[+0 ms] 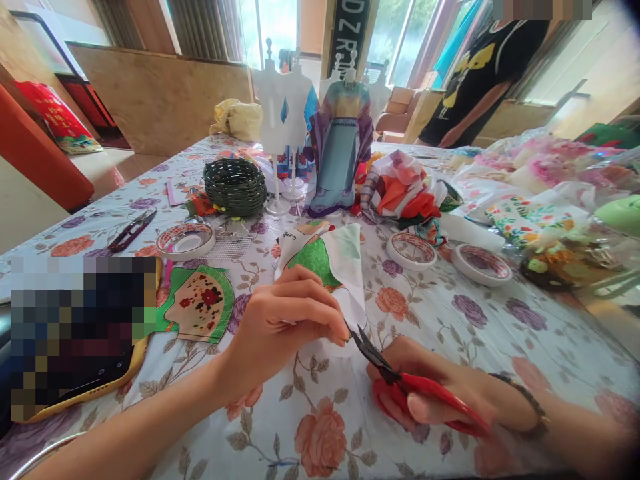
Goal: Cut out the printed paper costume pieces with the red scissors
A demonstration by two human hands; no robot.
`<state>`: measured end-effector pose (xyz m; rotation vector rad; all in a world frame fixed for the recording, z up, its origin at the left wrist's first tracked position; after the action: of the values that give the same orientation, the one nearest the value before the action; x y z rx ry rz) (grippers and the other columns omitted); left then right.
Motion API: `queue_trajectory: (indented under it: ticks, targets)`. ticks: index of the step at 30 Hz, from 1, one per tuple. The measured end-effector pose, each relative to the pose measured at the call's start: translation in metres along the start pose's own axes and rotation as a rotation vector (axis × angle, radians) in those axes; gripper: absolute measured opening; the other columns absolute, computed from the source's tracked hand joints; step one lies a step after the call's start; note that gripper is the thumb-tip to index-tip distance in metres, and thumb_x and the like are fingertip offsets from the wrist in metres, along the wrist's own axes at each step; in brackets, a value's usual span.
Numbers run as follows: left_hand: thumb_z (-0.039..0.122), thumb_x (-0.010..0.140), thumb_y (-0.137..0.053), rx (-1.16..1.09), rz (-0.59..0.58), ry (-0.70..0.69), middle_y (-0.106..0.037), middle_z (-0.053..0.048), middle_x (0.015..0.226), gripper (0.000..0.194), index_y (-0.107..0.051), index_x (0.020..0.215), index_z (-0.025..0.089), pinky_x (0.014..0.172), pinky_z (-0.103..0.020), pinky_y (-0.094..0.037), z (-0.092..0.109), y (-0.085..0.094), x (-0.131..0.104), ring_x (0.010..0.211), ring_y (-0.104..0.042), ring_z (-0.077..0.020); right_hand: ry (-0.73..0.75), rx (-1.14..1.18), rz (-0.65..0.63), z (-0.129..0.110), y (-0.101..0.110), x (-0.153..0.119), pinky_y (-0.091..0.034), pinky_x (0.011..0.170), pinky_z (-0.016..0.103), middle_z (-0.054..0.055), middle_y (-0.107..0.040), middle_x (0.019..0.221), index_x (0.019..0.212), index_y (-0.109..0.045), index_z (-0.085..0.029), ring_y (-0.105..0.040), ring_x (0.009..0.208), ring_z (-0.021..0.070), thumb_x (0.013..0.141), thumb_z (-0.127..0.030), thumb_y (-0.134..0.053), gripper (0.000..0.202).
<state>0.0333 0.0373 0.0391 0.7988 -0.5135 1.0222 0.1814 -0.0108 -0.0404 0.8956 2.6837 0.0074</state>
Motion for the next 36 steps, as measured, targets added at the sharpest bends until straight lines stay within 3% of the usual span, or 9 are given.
queue_trajectory:
  ticks: [6, 12, 18, 26, 36]
  targets:
    - [0.007, 0.083, -0.068, -0.013, 0.006, 0.002, -0.072, 0.001, 0.071, 0.017, -0.070, 0.070, 0.018, 0.072, -0.026, -0.046, 0.000, 0.001, 0.000, 0.074, -0.056, -0.0120, 0.016, -0.038, 0.064, -0.020, 0.000, -0.001, -0.023, 0.046, 0.021, -0.006, -0.032, 0.056, 0.060, -0.036, -0.018, -0.027, 0.052, 0.0061, 0.081, -0.073, -0.052, 0.061]
    - [0.007, 0.084, -0.067, -0.006, 0.011, 0.004, -0.071, 0.001, 0.071, 0.018, -0.070, 0.069, 0.018, 0.072, -0.026, -0.046, -0.001, 0.001, -0.001, 0.074, -0.055, -0.0121, 0.099, -0.009, 0.065, -0.006, -0.003, 0.002, -0.026, 0.043, 0.020, -0.005, -0.038, 0.053, 0.062, -0.037, -0.019, -0.036, 0.047, 0.0062, 0.083, -0.077, -0.042, 0.062]
    - [0.012, 0.085, -0.067, -0.006, 0.014, -0.011, -0.068, -0.001, 0.069, 0.018, -0.071, 0.068, 0.018, 0.070, -0.025, -0.046, 0.001, 0.002, 0.000, 0.073, -0.054, -0.0122, 0.235, -0.017, 0.066, -0.004, -0.001, 0.002, -0.021, 0.040, 0.019, -0.006, -0.035, 0.052, 0.062, -0.037, -0.019, -0.029, 0.045, 0.0050, 0.085, -0.074, -0.045, 0.059]
    - [0.014, 0.087, -0.066, -0.002, 0.008, -0.016, -0.068, -0.001, 0.069, 0.020, -0.072, 0.068, 0.019, 0.070, -0.026, -0.047, 0.001, 0.002, 0.000, 0.073, -0.054, -0.0128, 0.214, -0.048, 0.078, -0.005, 0.000, 0.002, -0.020, 0.041, 0.020, -0.006, -0.032, 0.051, 0.061, -0.035, -0.020, -0.026, 0.046, 0.0055, 0.083, -0.078, -0.042, 0.062]
    - [0.016, 0.088, -0.064, 0.010, 0.012, -0.007, -0.068, -0.001, 0.069, 0.021, -0.071, 0.069, 0.020, 0.069, -0.026, -0.047, 0.001, 0.002, -0.001, 0.074, -0.054, -0.0134, -0.047, 0.069, 0.117, -0.001, -0.003, -0.002, -0.024, 0.044, 0.021, -0.004, -0.040, 0.053, 0.061, -0.039, -0.019, -0.034, 0.048, 0.0068, 0.074, -0.083, -0.048, 0.066]
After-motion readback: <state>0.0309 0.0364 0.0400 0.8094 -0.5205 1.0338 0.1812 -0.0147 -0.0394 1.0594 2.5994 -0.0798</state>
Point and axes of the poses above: each hand's wrist, its own x-axis towards the middle knuckle, its own y-axis out of the back of the hand, z = x × y, the point moved 7 cm from there along x, towards the middle knuckle
